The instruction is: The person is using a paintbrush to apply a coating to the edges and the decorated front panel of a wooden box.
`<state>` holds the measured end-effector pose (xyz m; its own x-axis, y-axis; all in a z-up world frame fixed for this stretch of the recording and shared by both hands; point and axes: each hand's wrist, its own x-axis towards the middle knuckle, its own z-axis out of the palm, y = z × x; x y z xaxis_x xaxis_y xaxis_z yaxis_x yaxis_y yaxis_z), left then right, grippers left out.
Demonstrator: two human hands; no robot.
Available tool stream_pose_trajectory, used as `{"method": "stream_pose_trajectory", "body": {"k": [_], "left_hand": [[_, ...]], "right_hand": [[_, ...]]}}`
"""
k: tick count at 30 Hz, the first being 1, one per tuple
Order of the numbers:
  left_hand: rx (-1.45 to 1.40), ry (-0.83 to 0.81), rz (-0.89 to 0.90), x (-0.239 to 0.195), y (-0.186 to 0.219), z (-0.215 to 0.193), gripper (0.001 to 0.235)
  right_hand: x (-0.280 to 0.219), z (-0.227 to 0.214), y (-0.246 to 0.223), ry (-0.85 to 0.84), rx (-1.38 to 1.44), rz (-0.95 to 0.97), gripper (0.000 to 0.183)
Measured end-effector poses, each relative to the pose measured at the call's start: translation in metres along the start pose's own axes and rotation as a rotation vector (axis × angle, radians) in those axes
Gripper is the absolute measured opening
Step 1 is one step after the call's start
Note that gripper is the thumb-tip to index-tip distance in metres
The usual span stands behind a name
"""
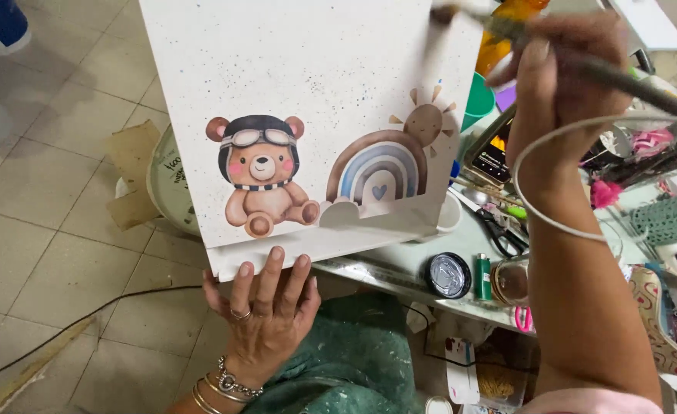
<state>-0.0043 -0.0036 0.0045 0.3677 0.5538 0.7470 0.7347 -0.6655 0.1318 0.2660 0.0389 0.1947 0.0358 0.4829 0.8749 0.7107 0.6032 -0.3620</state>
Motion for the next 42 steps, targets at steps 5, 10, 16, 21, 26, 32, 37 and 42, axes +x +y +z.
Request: {"method": "stream_pose_trajectory", "body": {"k": [5,10,16,21,26,32,37,42], "left_hand": [[0.028,0.007,-0.013,0.0,0.001,0.001,0.062],[0.034,0.006,-0.003,-0.004,0.001,0.003,0.059],[0.034,0.011,-0.009,-0.004,0.001,0.004,0.06],[0.009,0.027,-0.01,-0.001,0.003,0.002,0.055],[0.036,0.027,-0.008,-0.002,0.002,0.001,0.06],[0.015,0.048,-0.018,-0.001,0.004,0.003,0.061],[0.018,0.029,-0.001,0.002,0.004,-0.005,0.062],[0.018,0.069,0.008,0.006,0.003,-0.004,0.058]], "right_hand": [[-0.004,-0.005,0.0,-0.036,-0.109,-0.142,0.006],[-0.067,-0.026,0.005,-0.121,-0.246,-0.278,0.01],[-0.107,-0.042,-0.037,-0.276,-0.255,-0.007,0.016],[-0.069,-0.034,-0.01,-0.104,-0.039,0.039,0.011],[-0.007,-0.012,0.01,0.075,-0.01,-0.04,0.013],[-0.025,-0.016,0.012,-0.025,-0.092,-0.038,0.008],[-0.105,-0.053,-0.005,-0.159,-0.445,-0.068,0.007],[-0.109,-0.053,-0.058,-0.267,-0.323,0.215,0.017]]}}
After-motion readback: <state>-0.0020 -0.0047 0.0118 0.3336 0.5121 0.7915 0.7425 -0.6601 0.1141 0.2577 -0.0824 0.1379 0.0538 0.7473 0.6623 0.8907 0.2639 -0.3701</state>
